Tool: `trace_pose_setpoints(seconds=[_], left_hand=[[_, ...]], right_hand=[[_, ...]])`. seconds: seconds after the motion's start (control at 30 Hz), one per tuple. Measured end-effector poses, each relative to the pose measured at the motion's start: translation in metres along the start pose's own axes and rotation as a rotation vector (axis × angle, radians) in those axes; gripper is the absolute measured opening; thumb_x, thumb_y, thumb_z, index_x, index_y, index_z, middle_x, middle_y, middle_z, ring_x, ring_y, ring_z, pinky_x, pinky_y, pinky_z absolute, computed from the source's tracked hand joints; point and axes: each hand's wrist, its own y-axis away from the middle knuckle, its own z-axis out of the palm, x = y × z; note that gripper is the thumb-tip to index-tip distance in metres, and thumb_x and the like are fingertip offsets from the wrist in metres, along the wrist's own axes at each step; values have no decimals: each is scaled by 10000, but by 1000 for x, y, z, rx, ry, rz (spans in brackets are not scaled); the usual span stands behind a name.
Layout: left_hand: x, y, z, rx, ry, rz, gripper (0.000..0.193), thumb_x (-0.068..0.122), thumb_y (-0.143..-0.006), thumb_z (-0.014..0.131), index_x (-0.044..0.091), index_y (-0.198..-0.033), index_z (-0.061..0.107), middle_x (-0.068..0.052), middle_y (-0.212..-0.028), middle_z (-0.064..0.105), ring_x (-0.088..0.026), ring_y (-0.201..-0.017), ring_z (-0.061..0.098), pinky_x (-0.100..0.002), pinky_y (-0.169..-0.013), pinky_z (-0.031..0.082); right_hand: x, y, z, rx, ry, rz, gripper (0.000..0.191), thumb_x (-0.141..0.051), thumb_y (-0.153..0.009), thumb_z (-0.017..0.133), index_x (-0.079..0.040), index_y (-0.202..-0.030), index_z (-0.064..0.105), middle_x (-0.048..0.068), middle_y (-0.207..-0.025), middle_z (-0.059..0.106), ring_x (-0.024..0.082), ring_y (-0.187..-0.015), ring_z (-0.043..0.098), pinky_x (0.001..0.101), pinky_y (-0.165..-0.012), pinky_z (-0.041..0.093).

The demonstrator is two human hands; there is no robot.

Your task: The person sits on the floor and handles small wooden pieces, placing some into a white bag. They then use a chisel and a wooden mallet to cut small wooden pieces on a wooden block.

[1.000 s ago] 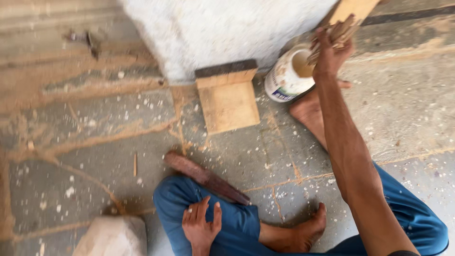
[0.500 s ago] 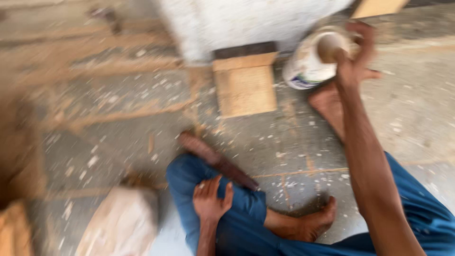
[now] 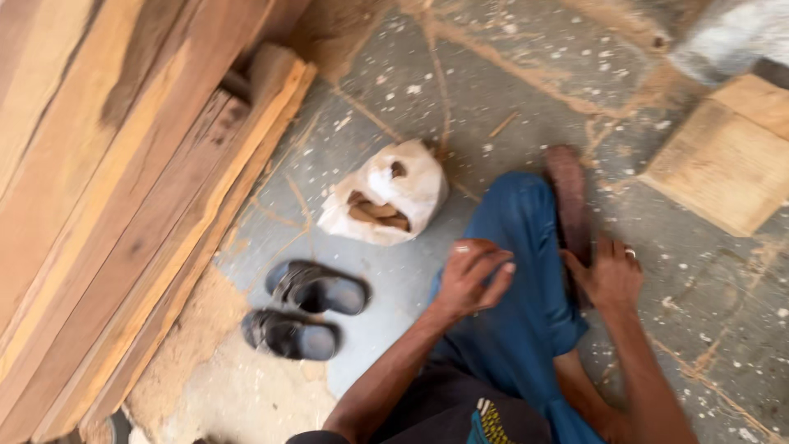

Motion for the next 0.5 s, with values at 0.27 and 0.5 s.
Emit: trace_pose_setpoints(seconds=[0.27, 0.5], left_hand=[[-36, -7, -128, -89, -829, -335, 364, 231, -964, 654, -4, -1242, 668, -210, -1067, 735, -305, -768, 721, -587, -894, 462], [-39, 12, -133, -512, -765, -723, 551, 85, -910, 585, 68, -1461, 570, -208, -944, 741, -327, -701, 713, -457, -792, 460]], right_hand=[[84, 32, -20, -473, 236, 335, 673, -638, -852, 719, 12, -1019, 770, 259, -1038, 774, 422, -919, 772, 515, -792, 618], [143, 90, -68, -754, 475, 459, 704, -703, -901, 666, -43, -970, 899, 217, -917, 863, 390, -882, 812, 472, -843, 651]])
